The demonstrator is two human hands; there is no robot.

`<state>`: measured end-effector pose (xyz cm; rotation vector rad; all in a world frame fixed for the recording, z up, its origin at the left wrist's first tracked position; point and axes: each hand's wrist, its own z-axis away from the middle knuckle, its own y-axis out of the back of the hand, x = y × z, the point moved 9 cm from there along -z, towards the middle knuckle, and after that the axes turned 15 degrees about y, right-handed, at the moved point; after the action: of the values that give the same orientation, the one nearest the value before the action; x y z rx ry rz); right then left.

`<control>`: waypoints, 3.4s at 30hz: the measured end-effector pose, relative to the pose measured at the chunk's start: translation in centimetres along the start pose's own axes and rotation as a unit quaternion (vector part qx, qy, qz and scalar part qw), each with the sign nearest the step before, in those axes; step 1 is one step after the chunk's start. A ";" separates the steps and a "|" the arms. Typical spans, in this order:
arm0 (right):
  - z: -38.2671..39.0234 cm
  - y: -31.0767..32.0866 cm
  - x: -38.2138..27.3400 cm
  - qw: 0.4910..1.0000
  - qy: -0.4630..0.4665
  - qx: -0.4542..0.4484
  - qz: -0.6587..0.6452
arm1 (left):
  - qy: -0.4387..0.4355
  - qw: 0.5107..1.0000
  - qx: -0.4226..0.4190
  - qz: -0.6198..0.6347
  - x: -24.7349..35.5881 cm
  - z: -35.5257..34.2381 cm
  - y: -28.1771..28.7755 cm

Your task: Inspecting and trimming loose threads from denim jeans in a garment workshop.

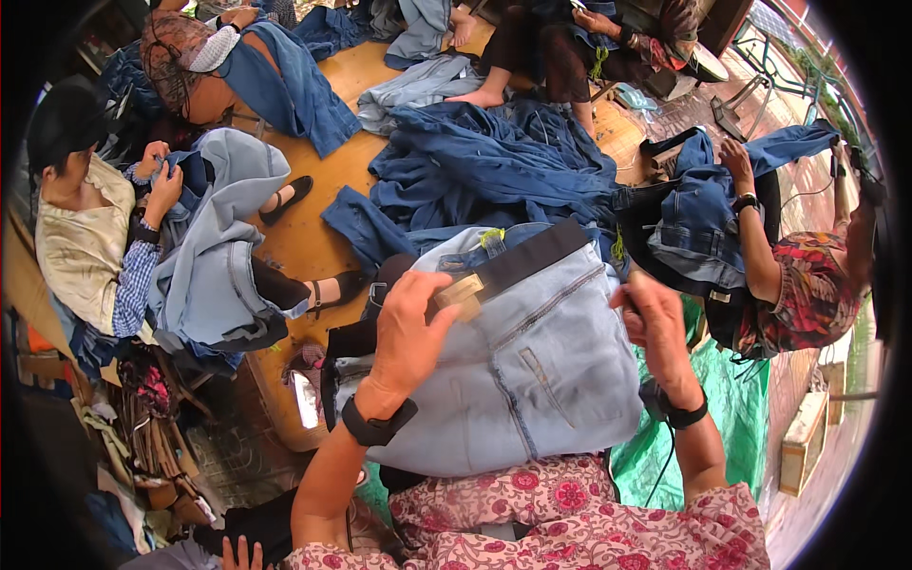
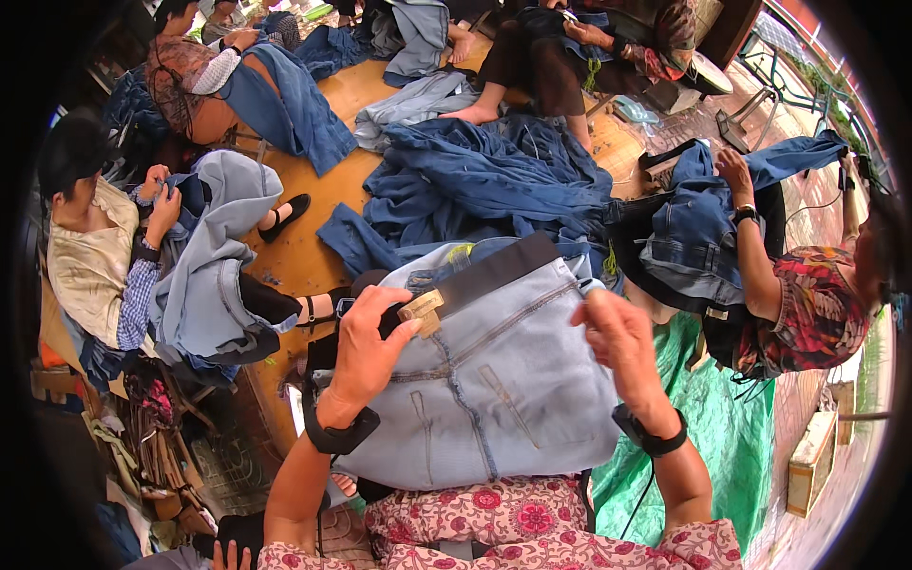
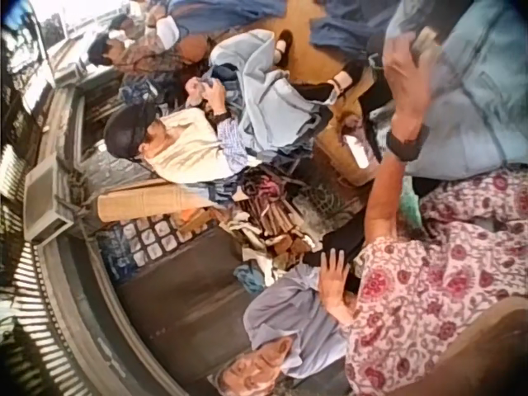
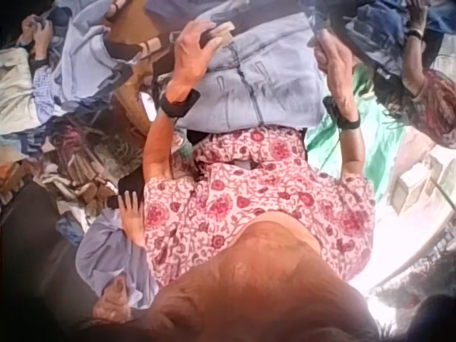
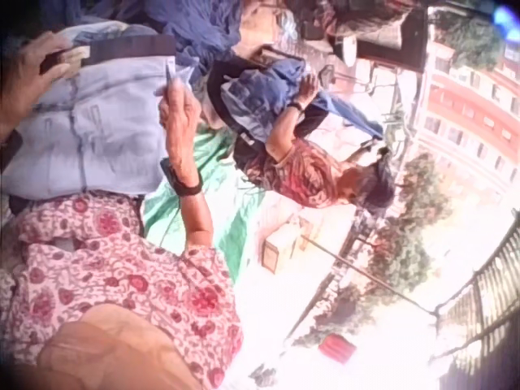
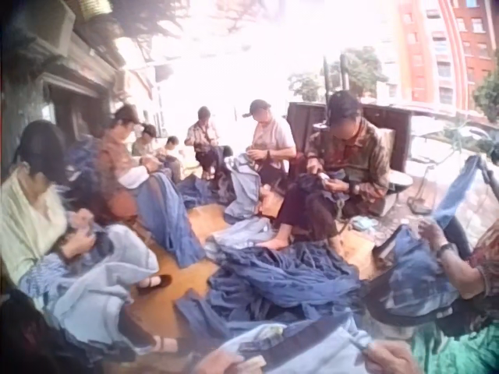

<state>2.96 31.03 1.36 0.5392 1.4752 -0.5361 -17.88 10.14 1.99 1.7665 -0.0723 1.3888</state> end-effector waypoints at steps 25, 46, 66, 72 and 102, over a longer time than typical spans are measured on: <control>-2.2 -11.0 5.4 0.991 -0.074 -0.098 -0.051 | 0.066 0.986 0.058 0.140 -3.2 0.3 -0.1; -2.6 -15.0 1.3 0.839 0.288 -0.200 0.416 | 0.100 0.974 0.049 0.196 -4.3 -0.5 -1.6; -2.5 -14.5 1.5 0.862 0.288 -0.168 0.382 | 0.113 0.972 0.040 0.203 -4.8 -0.5 -1.8; -3.2 -12.8 1.4 0.915 0.228 -0.095 0.319 | 0.051 0.975 0.171 0.130 -4.0 -1.8 -0.8; -3.1 -12.7 2.1 0.900 0.261 -0.093 0.338 | 0.165 0.914 -0.159 0.334 -4.2 -2.4 -4.8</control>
<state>-7.44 23.21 -0.96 1.0391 1.6808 0.3258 -18.76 12.80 -4.15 1.2514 -0.7340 2.0072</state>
